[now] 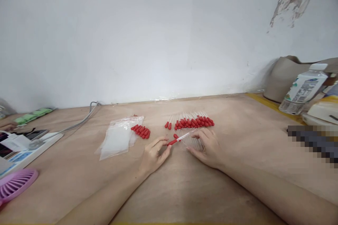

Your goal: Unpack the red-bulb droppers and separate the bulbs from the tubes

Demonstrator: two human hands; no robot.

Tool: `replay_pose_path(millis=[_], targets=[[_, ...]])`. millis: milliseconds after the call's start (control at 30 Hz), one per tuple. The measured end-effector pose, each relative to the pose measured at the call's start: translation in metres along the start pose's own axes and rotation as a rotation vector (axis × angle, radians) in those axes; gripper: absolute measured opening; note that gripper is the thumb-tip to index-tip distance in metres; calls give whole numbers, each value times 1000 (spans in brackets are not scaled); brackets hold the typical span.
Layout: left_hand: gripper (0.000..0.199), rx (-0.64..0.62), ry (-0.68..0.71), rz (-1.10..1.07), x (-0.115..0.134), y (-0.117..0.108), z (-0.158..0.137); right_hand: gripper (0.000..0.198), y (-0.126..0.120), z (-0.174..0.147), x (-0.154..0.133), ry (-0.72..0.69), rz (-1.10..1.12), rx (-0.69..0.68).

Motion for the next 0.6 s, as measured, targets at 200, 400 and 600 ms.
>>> replay_pose_path(millis=[200,400,600], targets=[[11,-43,141,15,9,10,-6,40,-10,-3,-12,-116,-159,145],[21,-115,90,-144,5,7,6,16,0,-5,-7,-226,-159,-79],[20,-334,169,-27,-20,22,38,18,-3,-7,-3,-227,-84,-146]])
Point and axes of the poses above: each hand's wrist, its own z-axis towards the middle knuckle, its own y-axis out of the palm, x = y × z, the point moved 4 cm from there along z, towards the middle knuckle, and after that the axes turned 11 degrees about y, right-handed, at the moved point
